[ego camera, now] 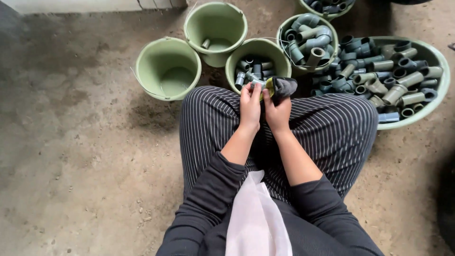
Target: The person sits on the floor and wipes small gray plastic pipe fittings with a green cloth. They pick up fittings from a bucket, wipe them, and place them into another bucket. The process is repeated continuously.
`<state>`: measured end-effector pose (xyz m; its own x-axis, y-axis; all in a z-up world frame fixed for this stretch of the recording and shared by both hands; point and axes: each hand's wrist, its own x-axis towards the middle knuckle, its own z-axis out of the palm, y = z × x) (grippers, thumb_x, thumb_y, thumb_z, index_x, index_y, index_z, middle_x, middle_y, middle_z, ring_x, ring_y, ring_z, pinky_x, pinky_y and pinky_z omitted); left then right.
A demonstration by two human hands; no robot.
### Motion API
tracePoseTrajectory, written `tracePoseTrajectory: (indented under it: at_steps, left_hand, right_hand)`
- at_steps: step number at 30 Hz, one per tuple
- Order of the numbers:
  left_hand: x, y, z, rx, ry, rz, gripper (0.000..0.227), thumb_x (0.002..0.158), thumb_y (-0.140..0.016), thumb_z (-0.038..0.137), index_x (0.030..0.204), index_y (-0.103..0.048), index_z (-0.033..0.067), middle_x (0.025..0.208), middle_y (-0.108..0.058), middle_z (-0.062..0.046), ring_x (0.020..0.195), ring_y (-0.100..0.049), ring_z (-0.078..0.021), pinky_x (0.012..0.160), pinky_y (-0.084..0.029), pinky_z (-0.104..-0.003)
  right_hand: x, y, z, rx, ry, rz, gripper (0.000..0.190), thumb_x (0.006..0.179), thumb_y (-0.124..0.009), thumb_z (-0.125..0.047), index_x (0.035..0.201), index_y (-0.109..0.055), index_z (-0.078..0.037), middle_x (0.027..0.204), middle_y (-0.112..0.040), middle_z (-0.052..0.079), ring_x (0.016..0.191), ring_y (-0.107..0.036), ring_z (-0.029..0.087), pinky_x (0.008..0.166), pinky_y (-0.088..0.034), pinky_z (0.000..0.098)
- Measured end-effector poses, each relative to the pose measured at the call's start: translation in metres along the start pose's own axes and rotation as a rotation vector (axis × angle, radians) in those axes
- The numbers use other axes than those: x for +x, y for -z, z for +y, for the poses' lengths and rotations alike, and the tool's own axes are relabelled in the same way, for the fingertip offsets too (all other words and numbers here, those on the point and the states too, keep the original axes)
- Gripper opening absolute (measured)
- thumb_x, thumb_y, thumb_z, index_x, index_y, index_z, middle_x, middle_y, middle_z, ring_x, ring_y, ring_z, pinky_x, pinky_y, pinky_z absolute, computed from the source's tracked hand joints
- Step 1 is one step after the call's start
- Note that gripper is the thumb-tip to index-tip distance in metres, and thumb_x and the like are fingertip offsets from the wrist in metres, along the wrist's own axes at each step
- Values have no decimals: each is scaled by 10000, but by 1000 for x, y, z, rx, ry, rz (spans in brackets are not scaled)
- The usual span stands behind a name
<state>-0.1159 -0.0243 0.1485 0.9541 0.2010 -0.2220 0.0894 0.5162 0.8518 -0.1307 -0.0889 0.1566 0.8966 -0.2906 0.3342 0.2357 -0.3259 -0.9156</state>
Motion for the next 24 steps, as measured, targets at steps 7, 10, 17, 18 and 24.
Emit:
tracePoseTrajectory:
  at_steps: [7, 10, 17, 18, 24]
  left_hand:
    - [70, 11, -53, -19, 102, -79, 215, 831, -614, 262, 931, -569, 77, 820, -583, 5, 765, -547, -51, 667, -451, -171]
    - [90, 9, -50, -80, 203, -55, 263, 804, -649, 253, 986, -577, 77, 850, -596, -5, 761, -559, -81, 690, -459, -216]
    - [109, 19, -62, 18, 205, -184, 357, 811, -639, 120, 1143, -528, 51, 1016, -591, -87, 906, -557, -121, 782, -488, -273]
    - [112, 18, -62, 54, 199, -217, 365, 818, -629, 112, 1161, -520, 53, 1057, -584, -98, 938, -553, -123, 807, -483, -278]
    - [123, 26, -77, 25, 206, -100, 449, 819, -631, 145, 1199, -442, -2, 1096, -553, -150, 978, -547, -177, 807, -491, -305]
  right_hand:
    - [36, -7, 33, -198, -68, -28, 336, 791, -683, -317, 834, -554, -10, 686, -563, 164, 740, -583, 342, 642, -446, 418]
    - [57, -17, 56, -301, -187, -126, 377, 787, -638, -404, 743, -576, -35, 633, -570, 166, 724, -575, 366, 590, -432, 443]
    - [69, -28, 55, 287, -634, -29, 490, 869, -524, -316, 1144, -440, 81, 1106, -506, 185, 1064, -461, 239, 924, -356, 377]
    - [72, -28, 48, 373, -663, -17, 519, 872, -522, -319, 1185, -412, 80, 1131, -483, 159, 1074, -439, 215, 945, -343, 367]
    - [42, -33, 162, 126, -427, -205, 423, 794, -687, -246, 1119, -512, -40, 1012, -584, 121, 983, -543, 192, 829, -443, 358]
